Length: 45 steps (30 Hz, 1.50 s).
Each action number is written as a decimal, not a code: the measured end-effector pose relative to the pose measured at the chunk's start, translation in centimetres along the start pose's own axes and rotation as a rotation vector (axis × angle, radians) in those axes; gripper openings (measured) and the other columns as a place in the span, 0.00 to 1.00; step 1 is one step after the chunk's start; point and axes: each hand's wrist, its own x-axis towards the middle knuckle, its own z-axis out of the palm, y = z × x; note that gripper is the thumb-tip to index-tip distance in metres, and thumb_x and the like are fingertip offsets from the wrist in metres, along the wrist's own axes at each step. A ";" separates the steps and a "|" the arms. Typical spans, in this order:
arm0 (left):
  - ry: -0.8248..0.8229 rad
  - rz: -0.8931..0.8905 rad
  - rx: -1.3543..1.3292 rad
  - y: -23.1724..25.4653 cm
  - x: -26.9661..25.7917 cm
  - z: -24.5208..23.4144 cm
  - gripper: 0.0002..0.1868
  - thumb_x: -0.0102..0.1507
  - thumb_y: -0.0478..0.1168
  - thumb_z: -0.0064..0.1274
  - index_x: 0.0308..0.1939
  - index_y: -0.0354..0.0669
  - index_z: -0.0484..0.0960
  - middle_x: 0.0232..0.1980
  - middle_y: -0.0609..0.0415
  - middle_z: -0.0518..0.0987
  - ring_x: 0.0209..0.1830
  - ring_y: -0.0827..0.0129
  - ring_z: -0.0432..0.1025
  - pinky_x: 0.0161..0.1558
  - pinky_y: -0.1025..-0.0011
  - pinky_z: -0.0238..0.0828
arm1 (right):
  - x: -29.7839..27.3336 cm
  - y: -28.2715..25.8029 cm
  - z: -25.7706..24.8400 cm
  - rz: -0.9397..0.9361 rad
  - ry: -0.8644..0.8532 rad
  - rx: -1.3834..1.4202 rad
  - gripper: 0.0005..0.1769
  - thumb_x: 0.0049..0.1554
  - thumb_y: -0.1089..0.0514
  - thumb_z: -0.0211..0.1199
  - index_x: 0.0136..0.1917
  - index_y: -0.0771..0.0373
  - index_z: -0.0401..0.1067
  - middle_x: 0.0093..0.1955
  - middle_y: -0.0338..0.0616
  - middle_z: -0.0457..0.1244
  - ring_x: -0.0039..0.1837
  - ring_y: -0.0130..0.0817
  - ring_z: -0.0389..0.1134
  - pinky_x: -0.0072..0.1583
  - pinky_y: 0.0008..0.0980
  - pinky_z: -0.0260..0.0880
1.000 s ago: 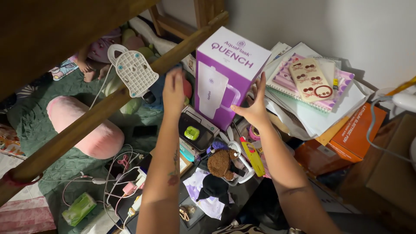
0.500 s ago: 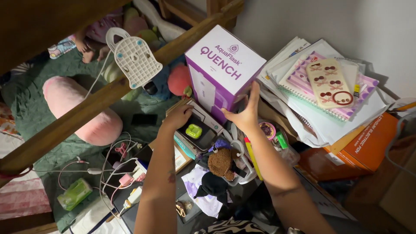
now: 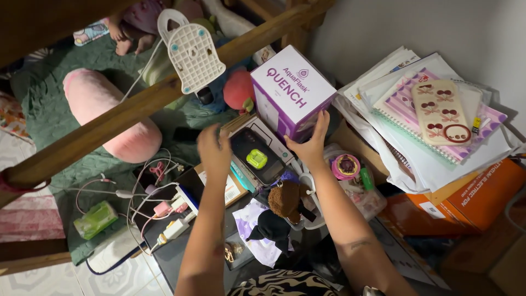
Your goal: The person organizes various boxes and items in a cluttered room. They pick up and place boxes, a hairdryer, and other items on a shelf and a table.
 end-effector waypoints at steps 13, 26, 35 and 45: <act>-0.428 -1.104 -0.969 0.4 -10.0 0.8 0.42 0.67 0.53 0.45 0.79 0.54 0.39 0.73 0.45 0.63 0.62 0.56 0.69 0.53 0.48 0.72 | -4.0 6.1 2.7 0.149 0.007 0.004 0.74 0.42 0.58 0.86 0.85 0.58 0.35 0.84 0.63 0.37 0.84 0.57 0.44 0.80 0.47 0.50; -0.323 -0.930 -1.078 -0.4 -8.6 2.6 0.37 0.70 0.44 0.42 0.79 0.41 0.45 0.68 0.44 0.67 0.61 0.58 0.67 0.53 0.61 0.71 | -4.2 6.1 2.4 0.153 -0.074 -0.010 0.72 0.43 0.59 0.85 0.84 0.61 0.35 0.81 0.62 0.40 0.82 0.55 0.47 0.79 0.45 0.51; -0.417 -1.059 -0.985 -0.1 -9.4 2.4 0.41 0.69 0.58 0.37 0.81 0.60 0.36 0.79 0.50 0.56 0.74 0.53 0.57 0.62 0.42 0.59 | -3.2 3.3 0.4 0.184 -0.206 0.034 0.70 0.53 0.55 0.81 0.86 0.62 0.29 0.87 0.63 0.35 0.87 0.57 0.44 0.83 0.46 0.49; -0.374 -1.160 -1.172 2.7 -9.1 1.7 0.36 0.69 0.61 0.32 0.79 0.68 0.40 0.74 0.51 0.61 0.68 0.47 0.64 0.54 0.36 0.67 | 0.9 -0.7 -0.7 0.128 -0.204 -0.051 0.47 0.52 0.49 0.82 0.78 0.50 0.60 0.82 0.69 0.34 0.78 0.61 0.56 0.77 0.48 0.62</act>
